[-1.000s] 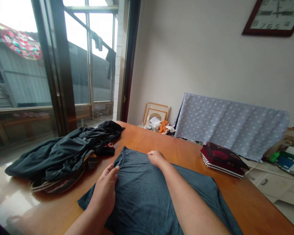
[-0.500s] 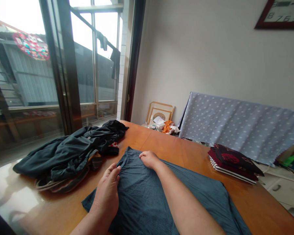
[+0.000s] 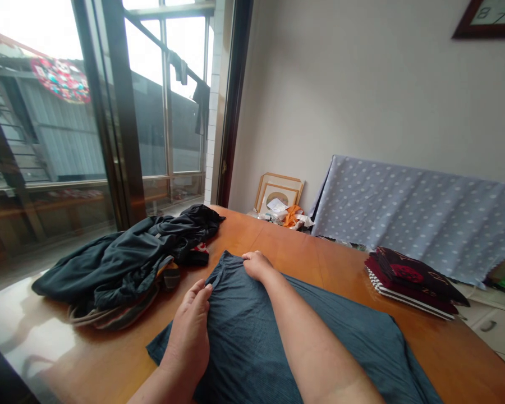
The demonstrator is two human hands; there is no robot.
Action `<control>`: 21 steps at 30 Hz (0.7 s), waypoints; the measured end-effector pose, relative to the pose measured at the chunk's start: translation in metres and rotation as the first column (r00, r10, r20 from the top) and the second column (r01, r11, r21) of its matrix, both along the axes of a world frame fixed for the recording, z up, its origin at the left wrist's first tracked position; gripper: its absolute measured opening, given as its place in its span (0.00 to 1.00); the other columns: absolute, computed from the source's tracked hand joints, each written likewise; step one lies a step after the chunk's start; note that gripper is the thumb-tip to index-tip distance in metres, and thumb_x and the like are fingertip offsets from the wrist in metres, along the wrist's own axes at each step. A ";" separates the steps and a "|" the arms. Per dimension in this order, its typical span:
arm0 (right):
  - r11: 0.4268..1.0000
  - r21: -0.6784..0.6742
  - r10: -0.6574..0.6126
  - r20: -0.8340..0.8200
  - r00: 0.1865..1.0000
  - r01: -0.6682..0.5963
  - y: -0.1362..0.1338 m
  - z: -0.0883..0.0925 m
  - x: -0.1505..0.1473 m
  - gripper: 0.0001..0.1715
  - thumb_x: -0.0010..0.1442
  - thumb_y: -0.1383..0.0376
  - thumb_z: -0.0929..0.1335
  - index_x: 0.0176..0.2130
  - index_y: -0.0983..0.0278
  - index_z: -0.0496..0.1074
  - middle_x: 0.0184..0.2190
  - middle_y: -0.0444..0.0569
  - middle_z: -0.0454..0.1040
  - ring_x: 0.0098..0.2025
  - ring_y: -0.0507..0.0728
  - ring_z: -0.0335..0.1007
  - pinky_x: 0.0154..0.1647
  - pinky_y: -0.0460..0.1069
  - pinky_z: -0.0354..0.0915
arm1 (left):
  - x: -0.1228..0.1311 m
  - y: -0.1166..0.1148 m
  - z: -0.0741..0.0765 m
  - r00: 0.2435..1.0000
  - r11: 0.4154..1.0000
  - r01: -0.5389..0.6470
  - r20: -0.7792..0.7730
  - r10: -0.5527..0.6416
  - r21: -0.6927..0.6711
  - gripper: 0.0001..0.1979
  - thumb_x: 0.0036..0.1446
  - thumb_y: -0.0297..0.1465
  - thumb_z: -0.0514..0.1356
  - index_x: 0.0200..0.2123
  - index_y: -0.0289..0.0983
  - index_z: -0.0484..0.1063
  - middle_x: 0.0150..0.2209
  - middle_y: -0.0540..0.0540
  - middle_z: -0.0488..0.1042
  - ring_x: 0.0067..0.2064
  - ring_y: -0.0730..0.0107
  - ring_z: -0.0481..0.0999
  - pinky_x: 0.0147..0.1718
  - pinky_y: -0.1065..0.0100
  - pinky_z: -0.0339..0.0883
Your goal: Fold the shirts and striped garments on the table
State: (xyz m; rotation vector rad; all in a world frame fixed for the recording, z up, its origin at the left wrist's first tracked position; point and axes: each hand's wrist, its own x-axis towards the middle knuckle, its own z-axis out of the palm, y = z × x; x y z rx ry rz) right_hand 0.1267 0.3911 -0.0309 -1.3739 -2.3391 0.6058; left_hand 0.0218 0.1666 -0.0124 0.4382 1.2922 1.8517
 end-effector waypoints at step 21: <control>0.923 -0.160 -0.380 -0.216 0.900 0.351 -0.055 0.033 0.167 0.24 0.56 0.60 0.63 0.46 0.67 0.79 0.38 0.51 0.80 0.38 0.56 0.74 0.35 0.46 0.65 | 0.025 -0.023 0.001 0.146 0.874 0.432 -0.940 -0.310 -0.221 0.18 0.61 0.45 0.59 0.50 0.44 0.76 0.58 0.41 0.73 0.65 0.48 0.63 0.64 0.48 0.53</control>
